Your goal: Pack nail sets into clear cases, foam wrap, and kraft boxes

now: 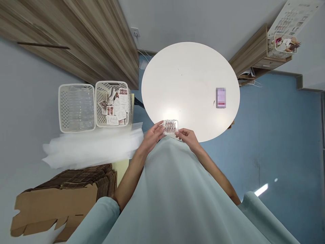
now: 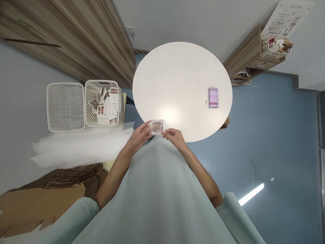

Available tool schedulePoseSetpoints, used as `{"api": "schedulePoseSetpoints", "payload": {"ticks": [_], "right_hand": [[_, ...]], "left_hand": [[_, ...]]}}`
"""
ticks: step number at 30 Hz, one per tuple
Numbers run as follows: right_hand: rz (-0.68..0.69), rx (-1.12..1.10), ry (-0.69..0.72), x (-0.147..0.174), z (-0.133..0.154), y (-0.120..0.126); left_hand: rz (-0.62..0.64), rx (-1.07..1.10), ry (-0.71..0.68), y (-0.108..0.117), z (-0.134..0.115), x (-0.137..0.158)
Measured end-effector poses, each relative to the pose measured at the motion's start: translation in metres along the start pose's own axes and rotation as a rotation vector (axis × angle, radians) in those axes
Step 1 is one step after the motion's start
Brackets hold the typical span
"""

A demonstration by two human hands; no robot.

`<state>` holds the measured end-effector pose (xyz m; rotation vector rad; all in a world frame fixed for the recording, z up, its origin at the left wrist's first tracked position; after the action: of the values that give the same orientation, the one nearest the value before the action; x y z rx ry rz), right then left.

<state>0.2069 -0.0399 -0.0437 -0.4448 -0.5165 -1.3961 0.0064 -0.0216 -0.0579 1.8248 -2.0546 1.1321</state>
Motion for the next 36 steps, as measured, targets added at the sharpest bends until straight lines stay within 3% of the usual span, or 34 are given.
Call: {"api": "schedulePoseSetpoints", "payload": {"ticks": [3, 6, 19, 27, 32, 36], "right_hand": [[0.008, 0.005, -0.019, -0.004, -0.002, 0.0], [0.026, 0.0, -0.033, -0.008, -0.003, -0.003], [0.127, 0.083, -0.036, -0.04, -0.011, -0.026], [0.106, 0.185, -0.043, -0.1, -0.035, -0.042], [0.007, 0.295, -0.133, -0.137, -0.061, -0.05], [-0.031, 0.352, -0.15, -0.147, -0.072, -0.054]], "left_hand": [[-0.053, -0.165, 0.082, 0.014, 0.011, 0.003], [-0.106, -0.241, 0.06, 0.023, 0.013, 0.006], [-0.232, -0.241, -0.08, 0.043, 0.007, 0.005], [-0.365, -0.418, -0.098, 0.075, 0.016, -0.044], [-0.42, -0.597, 0.016, 0.092, 0.035, -0.082], [-0.441, -0.723, 0.074, 0.098, 0.044, -0.094]]}}
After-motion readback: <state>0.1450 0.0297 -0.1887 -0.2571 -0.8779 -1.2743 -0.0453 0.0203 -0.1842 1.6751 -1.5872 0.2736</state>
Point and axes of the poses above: each hand's wrist, its own x-axis away from the middle knuckle, its own y-axis out of the back of the hand, z = x × y, the point moved 5 cm from there along -x, towards the middle knuckle, and after that the axes turned 2 degrees about x, right-handed, at the moved point
